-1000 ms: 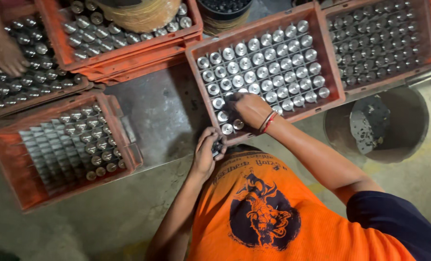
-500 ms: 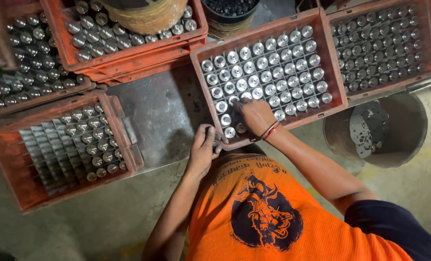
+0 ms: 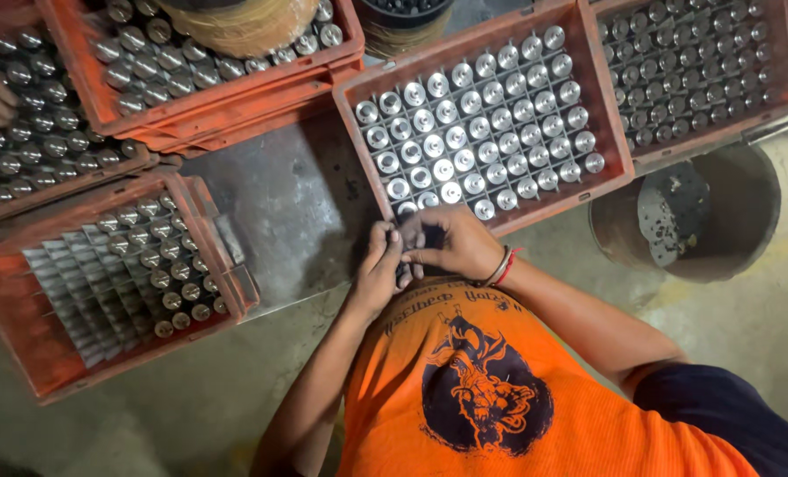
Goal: The person picks small metal candle cups one at a time from a tray and seats them into the compartments of a grid tray on the work table. At times the person picks up a white candle and presses it into a bucket of dark wax pieces, while coworkers handle similar trays nearby.
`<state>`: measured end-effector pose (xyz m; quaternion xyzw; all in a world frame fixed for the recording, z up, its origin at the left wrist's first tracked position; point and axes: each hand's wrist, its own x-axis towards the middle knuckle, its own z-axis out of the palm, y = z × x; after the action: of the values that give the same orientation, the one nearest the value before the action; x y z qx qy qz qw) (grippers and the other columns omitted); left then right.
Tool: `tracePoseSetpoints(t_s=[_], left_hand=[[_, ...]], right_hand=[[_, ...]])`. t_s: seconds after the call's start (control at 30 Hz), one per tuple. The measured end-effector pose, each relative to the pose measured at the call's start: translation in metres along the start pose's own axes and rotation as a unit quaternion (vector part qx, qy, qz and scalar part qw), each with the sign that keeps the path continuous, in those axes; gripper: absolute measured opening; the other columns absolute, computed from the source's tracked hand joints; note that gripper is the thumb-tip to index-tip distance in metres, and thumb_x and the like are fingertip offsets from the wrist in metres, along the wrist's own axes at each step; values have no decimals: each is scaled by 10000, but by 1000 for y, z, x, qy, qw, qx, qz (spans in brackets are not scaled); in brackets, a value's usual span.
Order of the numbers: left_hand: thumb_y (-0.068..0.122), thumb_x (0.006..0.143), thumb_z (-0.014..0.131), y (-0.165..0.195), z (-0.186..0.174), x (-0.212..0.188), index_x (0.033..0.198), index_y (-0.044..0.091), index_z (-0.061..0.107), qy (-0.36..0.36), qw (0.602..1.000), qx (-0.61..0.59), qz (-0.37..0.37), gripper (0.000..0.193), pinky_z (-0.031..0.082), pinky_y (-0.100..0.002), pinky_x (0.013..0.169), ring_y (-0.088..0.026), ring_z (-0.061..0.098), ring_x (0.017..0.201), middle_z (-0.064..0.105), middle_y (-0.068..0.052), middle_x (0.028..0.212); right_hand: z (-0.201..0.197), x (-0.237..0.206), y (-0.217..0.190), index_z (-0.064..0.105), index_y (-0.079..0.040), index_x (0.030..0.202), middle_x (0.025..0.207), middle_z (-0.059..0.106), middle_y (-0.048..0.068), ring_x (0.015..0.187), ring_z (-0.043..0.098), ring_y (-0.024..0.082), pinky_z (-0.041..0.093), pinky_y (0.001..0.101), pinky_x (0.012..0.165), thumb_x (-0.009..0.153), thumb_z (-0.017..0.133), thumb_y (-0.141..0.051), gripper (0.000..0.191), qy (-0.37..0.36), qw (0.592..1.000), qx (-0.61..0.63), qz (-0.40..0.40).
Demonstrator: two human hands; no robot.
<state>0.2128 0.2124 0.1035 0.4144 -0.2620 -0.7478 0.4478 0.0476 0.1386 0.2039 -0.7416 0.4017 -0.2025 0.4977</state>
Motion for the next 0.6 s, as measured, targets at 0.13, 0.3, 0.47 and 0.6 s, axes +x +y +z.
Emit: tracePoseSetpoints(t_s=[0.13, 0.3, 0.47, 0.6], left_hand=[[330, 1095, 403, -3, 4, 3, 1176, 195, 363, 22, 999, 21, -33, 163, 358, -172, 434, -75, 551, 576, 599, -24, 942], [348, 1086, 441, 8, -1, 5, 1130, 170, 442, 109, 993, -54, -9, 184, 331, -173, 412, -47, 514, 561, 583, -5, 810], [248, 1070, 613, 26, -24, -1, 1040, 80, 589, 161, 984, -36, 72, 173, 304, -175, 437, -30, 438, 559, 525, 26, 746], [213, 1027, 646, 30, -27, -2, 1043, 33, 698, 175, 983, 24, 55, 188, 316, -175, 458, -30, 448, 562, 557, 18, 754]], right_hand=[[4, -8, -3, 651, -67, 1239, 886, 758, 46, 778, 733, 133, 563, 274, 697, 769, 811, -85, 496, 23, 997, 25, 62], [1, -7, 20, 712, -76, 1167, 951, 773, 82, 848, 738, 222, 580, 312, 771, 838, 826, -89, 349, 79, 997, 18, 14], [3, 3, 58, 760, -73, 929, 960, 749, 131, 835, 727, 348, 580, 407, 752, 790, 794, -82, 143, -22, 979, -187, -81], [23, -1, 70, 745, -67, 965, 1056, 705, 170, 840, 714, 351, 581, 426, 728, 764, 719, -106, 206, -42, 960, -260, -97]])
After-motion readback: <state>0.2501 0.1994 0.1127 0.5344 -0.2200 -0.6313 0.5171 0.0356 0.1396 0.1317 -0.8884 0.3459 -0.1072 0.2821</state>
